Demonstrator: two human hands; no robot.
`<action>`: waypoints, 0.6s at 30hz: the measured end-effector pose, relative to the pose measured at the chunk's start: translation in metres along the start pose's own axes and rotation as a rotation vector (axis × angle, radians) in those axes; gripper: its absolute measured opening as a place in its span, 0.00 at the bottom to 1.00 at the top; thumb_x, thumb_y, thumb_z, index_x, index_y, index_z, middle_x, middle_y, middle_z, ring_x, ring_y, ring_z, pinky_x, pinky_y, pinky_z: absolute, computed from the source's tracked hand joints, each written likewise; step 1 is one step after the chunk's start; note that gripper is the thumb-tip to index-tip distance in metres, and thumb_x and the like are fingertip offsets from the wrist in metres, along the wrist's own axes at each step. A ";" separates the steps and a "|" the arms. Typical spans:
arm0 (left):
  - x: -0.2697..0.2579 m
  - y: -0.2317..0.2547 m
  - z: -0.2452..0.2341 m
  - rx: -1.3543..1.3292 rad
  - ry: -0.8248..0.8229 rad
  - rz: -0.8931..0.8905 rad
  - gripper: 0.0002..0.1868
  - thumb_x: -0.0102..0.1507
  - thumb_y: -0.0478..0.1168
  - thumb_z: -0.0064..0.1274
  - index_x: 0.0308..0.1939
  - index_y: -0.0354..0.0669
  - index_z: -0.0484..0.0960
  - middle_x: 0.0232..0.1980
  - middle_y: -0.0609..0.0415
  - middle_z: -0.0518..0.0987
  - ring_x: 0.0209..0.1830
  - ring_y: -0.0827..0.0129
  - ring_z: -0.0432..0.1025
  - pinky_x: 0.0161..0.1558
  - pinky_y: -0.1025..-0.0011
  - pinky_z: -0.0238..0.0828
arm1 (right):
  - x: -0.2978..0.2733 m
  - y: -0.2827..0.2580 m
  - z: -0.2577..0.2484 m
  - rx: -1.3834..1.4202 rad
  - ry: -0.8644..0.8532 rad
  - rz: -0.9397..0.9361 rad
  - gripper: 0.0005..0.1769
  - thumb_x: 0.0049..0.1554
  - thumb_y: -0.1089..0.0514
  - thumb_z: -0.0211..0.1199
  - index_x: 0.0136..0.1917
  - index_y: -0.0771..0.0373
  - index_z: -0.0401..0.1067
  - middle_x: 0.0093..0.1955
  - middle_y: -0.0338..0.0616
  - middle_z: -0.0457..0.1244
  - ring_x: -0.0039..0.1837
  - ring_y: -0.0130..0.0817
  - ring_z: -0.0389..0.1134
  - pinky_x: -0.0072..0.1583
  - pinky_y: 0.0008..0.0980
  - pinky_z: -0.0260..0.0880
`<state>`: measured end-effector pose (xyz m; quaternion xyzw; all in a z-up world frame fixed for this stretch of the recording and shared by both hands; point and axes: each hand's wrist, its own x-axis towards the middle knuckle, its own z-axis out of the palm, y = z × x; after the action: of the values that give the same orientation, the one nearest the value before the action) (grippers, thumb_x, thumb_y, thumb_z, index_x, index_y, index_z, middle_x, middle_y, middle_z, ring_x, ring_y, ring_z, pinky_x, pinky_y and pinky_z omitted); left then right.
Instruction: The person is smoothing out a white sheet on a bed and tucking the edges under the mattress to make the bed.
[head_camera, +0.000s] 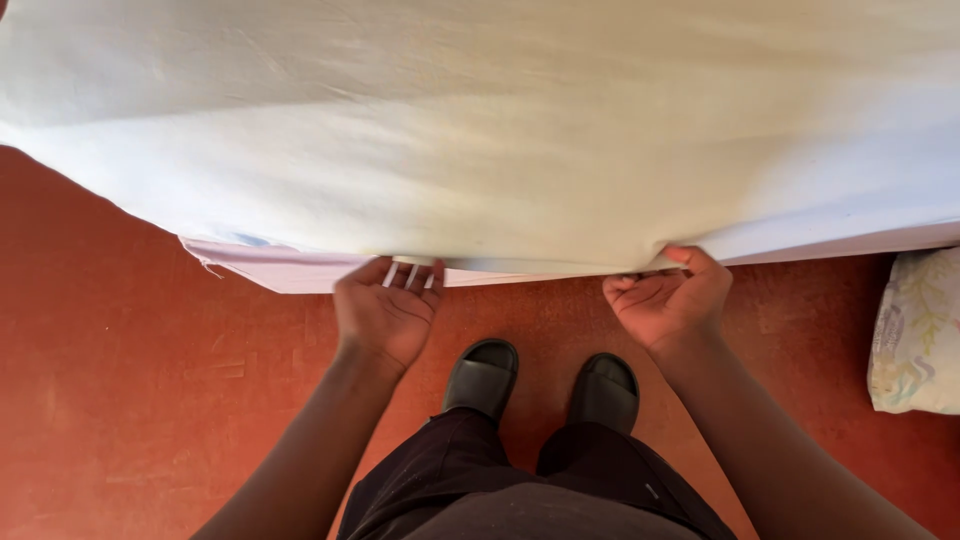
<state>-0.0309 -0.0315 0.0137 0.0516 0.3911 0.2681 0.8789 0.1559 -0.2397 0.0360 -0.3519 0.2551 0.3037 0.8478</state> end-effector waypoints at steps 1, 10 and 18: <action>-0.003 -0.003 0.003 0.002 0.004 0.008 0.08 0.69 0.37 0.40 0.48 0.35 0.68 0.52 0.47 0.68 0.48 0.60 0.67 0.51 0.62 0.77 | -0.001 -0.006 -0.002 0.002 -0.003 0.008 0.14 0.50 0.60 0.51 0.51 0.61 0.62 0.51 0.43 0.61 0.44 0.32 0.59 0.42 0.32 0.57; 0.026 -0.040 -0.059 0.186 0.133 0.181 0.15 0.74 0.43 0.39 0.61 0.38 0.68 0.56 0.45 0.70 0.45 0.63 0.66 0.41 0.67 0.71 | 0.030 -0.038 -0.061 -0.228 -0.264 0.126 0.14 0.65 0.47 0.59 0.54 0.58 0.66 0.46 0.38 0.62 0.36 0.29 0.54 0.38 0.27 0.61; 0.032 -0.019 -0.016 0.267 0.340 0.099 0.16 0.74 0.39 0.38 0.63 0.35 0.65 0.59 0.44 0.67 0.48 0.61 0.70 0.54 0.63 0.76 | 0.067 -0.024 -0.048 -0.306 -0.305 0.075 0.17 0.65 0.42 0.53 0.55 0.57 0.65 0.46 0.35 0.60 0.39 0.26 0.55 0.36 0.28 0.55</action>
<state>-0.0164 -0.0330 -0.0239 0.1410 0.5626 0.2618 0.7714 0.2085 -0.2672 -0.0269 -0.4168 0.0877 0.4198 0.8015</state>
